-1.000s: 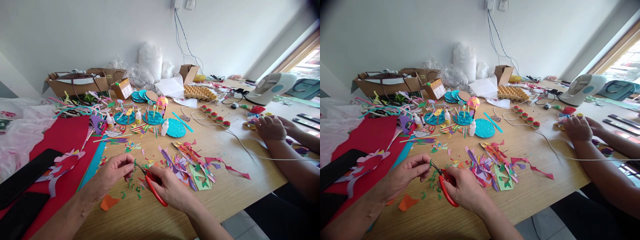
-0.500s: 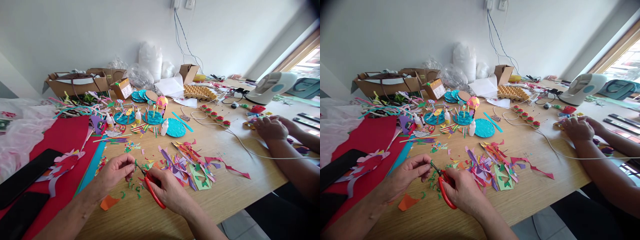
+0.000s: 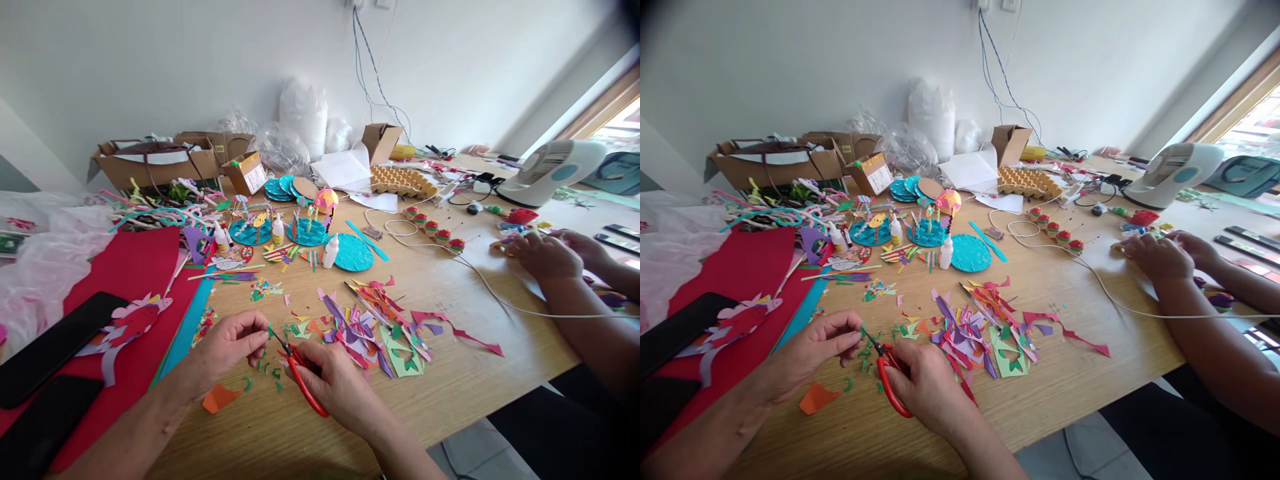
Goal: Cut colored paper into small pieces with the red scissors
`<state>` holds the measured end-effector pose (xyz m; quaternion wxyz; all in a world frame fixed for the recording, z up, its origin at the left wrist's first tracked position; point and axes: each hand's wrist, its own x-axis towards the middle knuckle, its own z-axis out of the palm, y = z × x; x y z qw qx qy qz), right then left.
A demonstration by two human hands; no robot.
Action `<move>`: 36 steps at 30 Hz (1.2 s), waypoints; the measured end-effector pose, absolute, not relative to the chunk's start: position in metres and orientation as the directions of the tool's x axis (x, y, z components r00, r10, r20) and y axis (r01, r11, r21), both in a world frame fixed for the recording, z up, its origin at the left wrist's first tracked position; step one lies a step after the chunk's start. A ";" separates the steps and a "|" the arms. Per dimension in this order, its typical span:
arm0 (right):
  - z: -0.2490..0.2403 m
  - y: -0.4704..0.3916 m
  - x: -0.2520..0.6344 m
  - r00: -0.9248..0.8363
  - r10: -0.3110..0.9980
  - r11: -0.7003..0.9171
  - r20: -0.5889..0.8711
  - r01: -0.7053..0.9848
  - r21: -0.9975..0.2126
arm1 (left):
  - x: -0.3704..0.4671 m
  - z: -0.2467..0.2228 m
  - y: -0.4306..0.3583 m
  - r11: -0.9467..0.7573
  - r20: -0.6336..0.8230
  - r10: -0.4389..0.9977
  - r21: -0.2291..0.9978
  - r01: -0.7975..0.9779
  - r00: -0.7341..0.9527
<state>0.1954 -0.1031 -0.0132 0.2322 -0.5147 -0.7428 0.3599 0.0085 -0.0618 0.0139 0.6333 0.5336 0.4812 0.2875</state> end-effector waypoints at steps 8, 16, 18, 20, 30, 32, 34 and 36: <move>-0.015 -0.105 0.201 -0.389 0.905 0.185 -0.170 0.721 -0.667 | -0.011 0.004 -0.054 0.307 -0.320 0.889 0.947 0.093 0.327; -0.018 -0.106 0.201 -0.343 0.913 0.182 -0.222 0.827 -0.532 | -0.027 0.002 -0.044 0.276 -0.334 0.911 0.930 0.244 0.243; -0.018 -0.106 0.200 -0.335 0.915 0.179 -0.223 0.835 -0.520 | -0.032 0.003 -0.039 0.238 -0.322 0.913 0.919 0.313 0.250; -0.018 -0.106 0.200 -0.335 0.919 0.182 -0.210 0.830 -0.527 | -0.042 0.003 -0.032 0.153 -0.289 0.925 0.877 0.455 0.246; -0.024 -0.107 0.213 -0.359 0.911 0.177 -0.203 0.785 -0.593 | -0.090 -0.017 -0.014 -0.184 -0.138 0.957 0.386 0.904 0.253; -0.024 -0.107 0.213 -0.364 0.906 0.186 -0.216 0.800 -0.570 | -0.092 -0.022 -0.015 -0.193 -0.138 0.958 0.347 0.918 0.253; -0.023 -0.108 0.213 -0.369 0.902 0.192 -0.223 0.807 -0.559 | -0.093 -0.024 -0.015 -0.204 -0.137 0.956 0.319 0.926 0.258; -0.021 -0.108 0.213 -0.376 0.900 0.198 -0.221 0.804 -0.560 | -0.094 -0.024 -0.014 -0.214 -0.135 0.955 0.295 0.931 0.263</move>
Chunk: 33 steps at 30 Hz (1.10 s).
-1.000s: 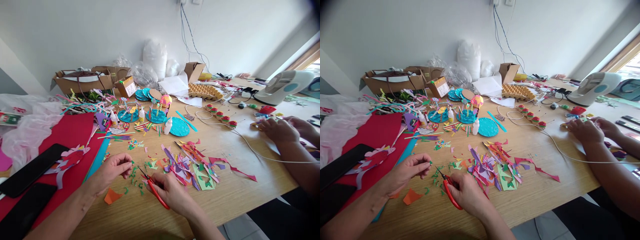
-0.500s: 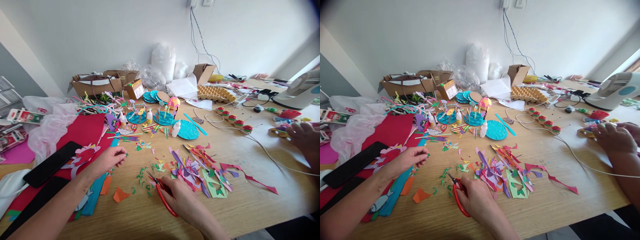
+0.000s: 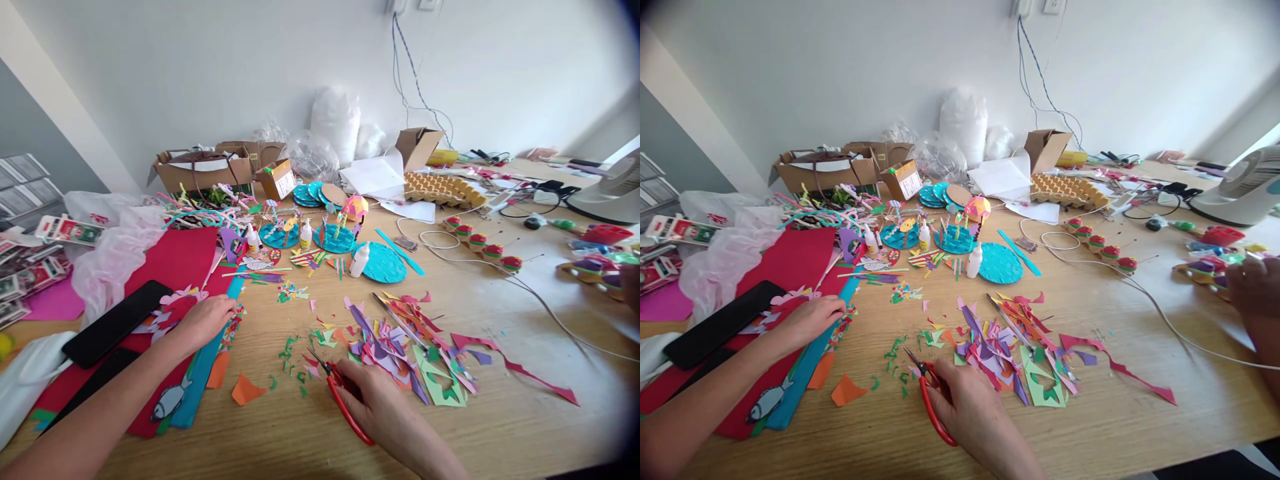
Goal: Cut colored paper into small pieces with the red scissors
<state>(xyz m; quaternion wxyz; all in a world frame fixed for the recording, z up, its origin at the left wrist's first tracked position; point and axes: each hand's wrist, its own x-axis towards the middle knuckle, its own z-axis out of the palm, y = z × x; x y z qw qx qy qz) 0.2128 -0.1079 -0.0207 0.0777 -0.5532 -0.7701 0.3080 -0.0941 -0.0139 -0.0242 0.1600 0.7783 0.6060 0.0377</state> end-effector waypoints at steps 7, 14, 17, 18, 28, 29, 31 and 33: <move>-0.010 -0.108 0.226 -0.382 0.907 0.151 -0.175 0.685 -0.713 | -0.079 -0.014 -0.016 -0.289 -0.110 0.937 0.287 0.913 0.332; -0.012 -0.107 0.241 -0.212 0.965 0.030 -0.156 0.677 -0.735 | -0.034 -0.014 -0.032 -0.466 -0.098 0.812 0.482 0.741 0.575; -0.012 -0.111 0.246 -0.113 0.988 0.000 -0.108 0.693 -0.721 | -0.020 -0.019 -0.042 -0.502 -0.093 0.776 0.507 0.700 0.624; -0.013 -0.114 0.248 -0.109 0.989 0.001 -0.102 0.691 -0.723 | -0.016 -0.021 -0.046 -0.522 -0.093 0.759 0.504 0.688 0.644; -0.023 -0.136 0.277 0.307 0.952 0.031 0.012 -0.058 -0.998 | 0.036 -0.026 -0.040 -0.695 -0.066 0.647 0.358 0.623 0.760; -0.023 -0.137 0.279 0.319 0.948 0.042 0.017 -0.071 -0.997 | 0.041 -0.027 -0.037 -0.698 -0.070 0.640 0.364 0.617 0.765; -0.023 -0.138 0.283 0.309 0.951 0.046 0.020 -0.077 -0.996 | 0.050 -0.029 -0.031 -0.697 -0.080 0.634 0.374 0.612 0.770; -0.024 -0.137 0.284 0.293 0.956 0.026 0.006 -0.066 -0.997 | 0.055 -0.031 -0.026 -0.691 -0.092 0.635 0.374 0.618 0.767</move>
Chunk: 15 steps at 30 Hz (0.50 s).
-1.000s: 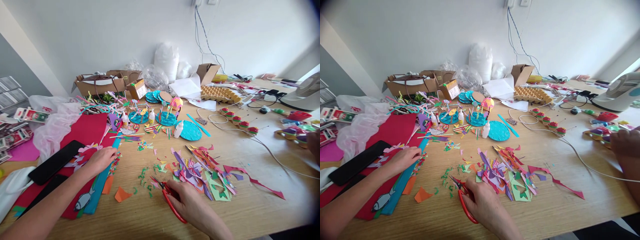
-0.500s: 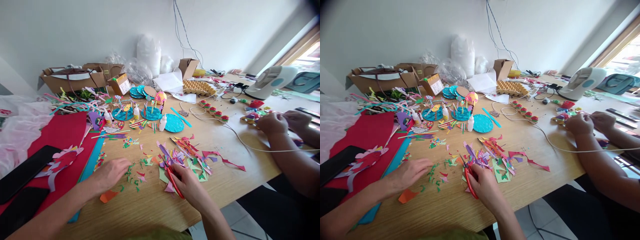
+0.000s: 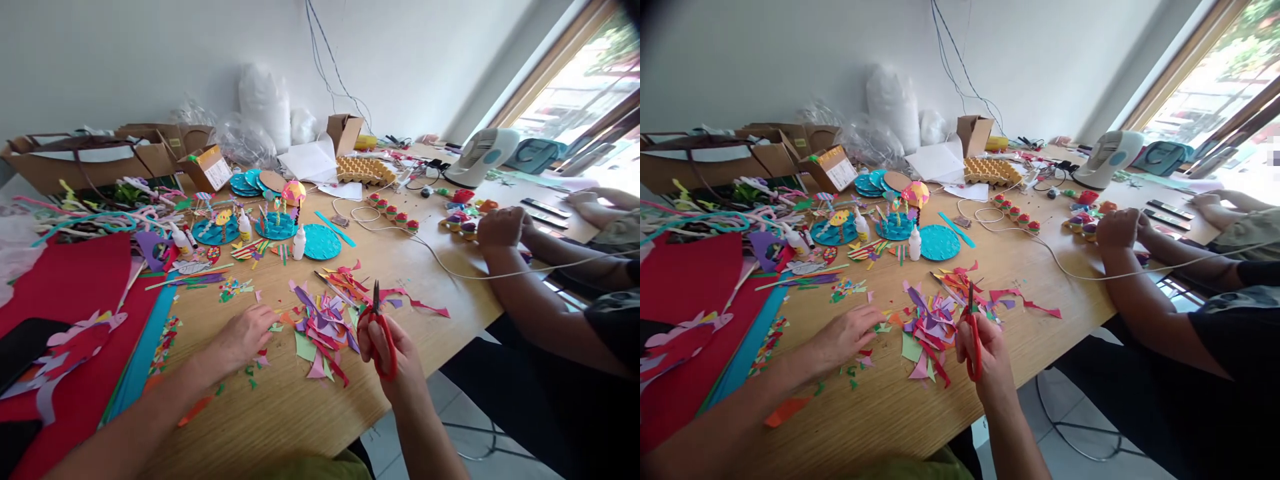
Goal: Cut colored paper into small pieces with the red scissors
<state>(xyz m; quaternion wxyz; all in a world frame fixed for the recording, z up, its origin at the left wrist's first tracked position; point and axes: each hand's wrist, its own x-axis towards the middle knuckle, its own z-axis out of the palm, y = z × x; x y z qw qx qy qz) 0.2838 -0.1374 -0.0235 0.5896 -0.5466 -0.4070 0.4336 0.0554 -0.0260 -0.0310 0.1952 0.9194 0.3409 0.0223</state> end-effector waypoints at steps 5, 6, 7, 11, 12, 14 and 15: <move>-0.025 -0.133 0.286 0.400 0.913 -0.075 -0.080 -0.028 -0.997 | 0.072 -0.035 -0.023 -0.728 -0.087 0.583 0.385 0.567 0.808; -0.025 -0.131 0.287 0.445 0.893 -0.064 -0.068 -0.025 -0.998 | 0.077 -0.036 -0.025 -0.751 -0.077 0.545 0.398 0.527 0.835; -0.024 -0.130 0.289 0.482 0.875 -0.041 -0.048 -0.025 -0.999 | 0.081 -0.038 -0.027 -0.776 -0.064 0.499 0.411 0.479 0.864; -0.021 -0.129 0.292 0.511 0.859 0.049 0.031 -0.021 -0.999 | 0.094 -0.047 -0.036 -0.814 -0.031 0.428 0.421 0.400 0.903; -0.020 -0.129 0.292 0.510 0.859 0.060 0.045 -0.012 -0.998 | 0.094 -0.048 -0.036 -0.811 -0.031 0.439 0.416 0.411 0.898; -0.020 -0.128 0.292 0.523 0.850 0.074 0.067 0.009 -0.997 | 0.093 -0.048 -0.036 -0.804 -0.027 0.467 0.404 0.436 0.884; -0.020 -0.128 0.292 0.533 0.843 0.071 0.071 0.021 -0.997 | 0.092 -0.047 -0.035 -0.795 -0.028 0.490 0.397 0.459 0.871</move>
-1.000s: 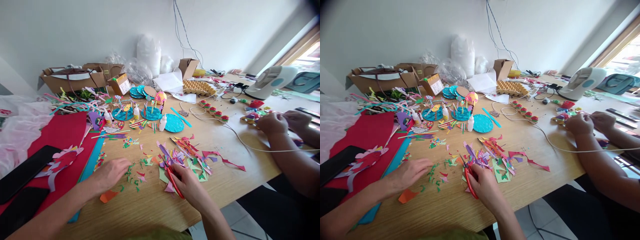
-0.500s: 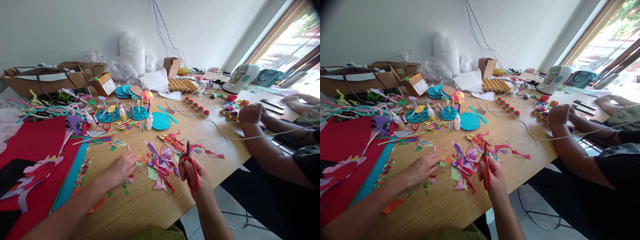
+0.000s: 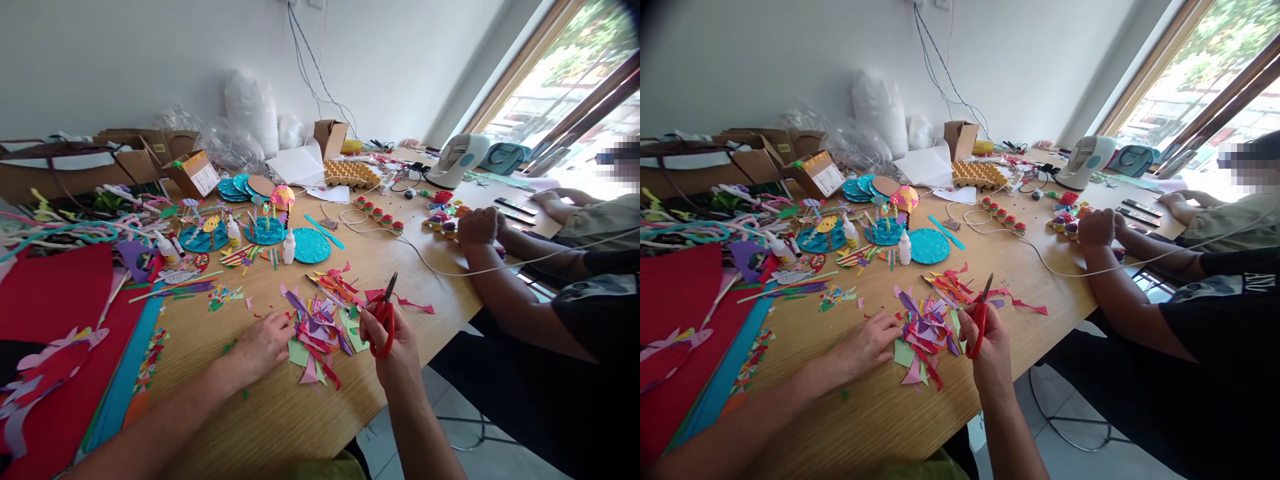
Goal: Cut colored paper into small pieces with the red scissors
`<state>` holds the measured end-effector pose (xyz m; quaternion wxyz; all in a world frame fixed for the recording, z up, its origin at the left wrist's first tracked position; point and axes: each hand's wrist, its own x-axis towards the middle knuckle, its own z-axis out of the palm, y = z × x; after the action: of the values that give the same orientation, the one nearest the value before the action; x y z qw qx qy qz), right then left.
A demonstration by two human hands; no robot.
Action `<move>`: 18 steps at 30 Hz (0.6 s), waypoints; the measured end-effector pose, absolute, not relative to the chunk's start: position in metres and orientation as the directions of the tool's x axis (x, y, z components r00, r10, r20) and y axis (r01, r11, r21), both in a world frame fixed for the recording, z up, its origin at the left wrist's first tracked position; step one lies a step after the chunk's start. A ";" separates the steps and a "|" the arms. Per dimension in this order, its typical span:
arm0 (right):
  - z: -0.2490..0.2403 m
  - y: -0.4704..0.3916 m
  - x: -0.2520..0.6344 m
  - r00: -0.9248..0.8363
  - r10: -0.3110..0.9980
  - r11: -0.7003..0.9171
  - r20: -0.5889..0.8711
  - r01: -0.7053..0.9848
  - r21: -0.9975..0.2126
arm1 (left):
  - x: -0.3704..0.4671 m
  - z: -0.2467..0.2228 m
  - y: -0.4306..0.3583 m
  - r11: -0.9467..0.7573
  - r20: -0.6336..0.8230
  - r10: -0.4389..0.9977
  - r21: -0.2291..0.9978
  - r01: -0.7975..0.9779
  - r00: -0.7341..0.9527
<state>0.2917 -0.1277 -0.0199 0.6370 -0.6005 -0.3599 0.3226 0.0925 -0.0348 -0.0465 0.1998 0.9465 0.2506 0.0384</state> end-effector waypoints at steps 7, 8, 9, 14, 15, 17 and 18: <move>-0.027 -0.120 0.307 0.454 0.889 -0.148 0.055 0.398 -0.905 | 0.097 -0.029 -0.025 -0.712 -0.071 0.615 0.378 0.592 0.785; -0.028 -0.119 0.311 0.438 0.897 -0.189 0.053 0.491 -0.851 | 0.098 -0.027 -0.025 -0.712 -0.076 0.611 0.383 0.589 0.788; -0.028 -0.120 0.316 0.437 0.898 -0.235 0.053 0.578 -0.782 | 0.099 -0.024 -0.025 -0.713 -0.078 0.607 0.386 0.585 0.791; -0.029 -0.126 0.341 0.461 0.887 -0.401 0.025 0.796 -0.454 | 0.088 -0.007 -0.029 -0.648 -0.090 0.630 0.486 0.586 0.771; -0.031 -0.128 0.346 0.456 0.890 -0.405 0.013 0.803 -0.437 | 0.083 -0.004 -0.031 -0.623 -0.093 0.637 0.522 0.582 0.766; -0.034 -0.129 0.352 0.451 0.893 -0.403 0.008 0.805 -0.435 | 0.074 0.003 -0.033 -0.580 -0.072 0.657 0.588 0.564 0.751; -0.036 -0.129 0.354 0.448 0.894 -0.397 0.012 0.804 -0.442 | 0.070 0.006 -0.035 -0.555 -0.063 0.670 0.619 0.556 0.739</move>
<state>0.3544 -0.1295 -0.0357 0.1965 -0.8279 -0.5127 0.1142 0.0700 -0.0351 0.0057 0.3169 0.8771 0.3495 0.0902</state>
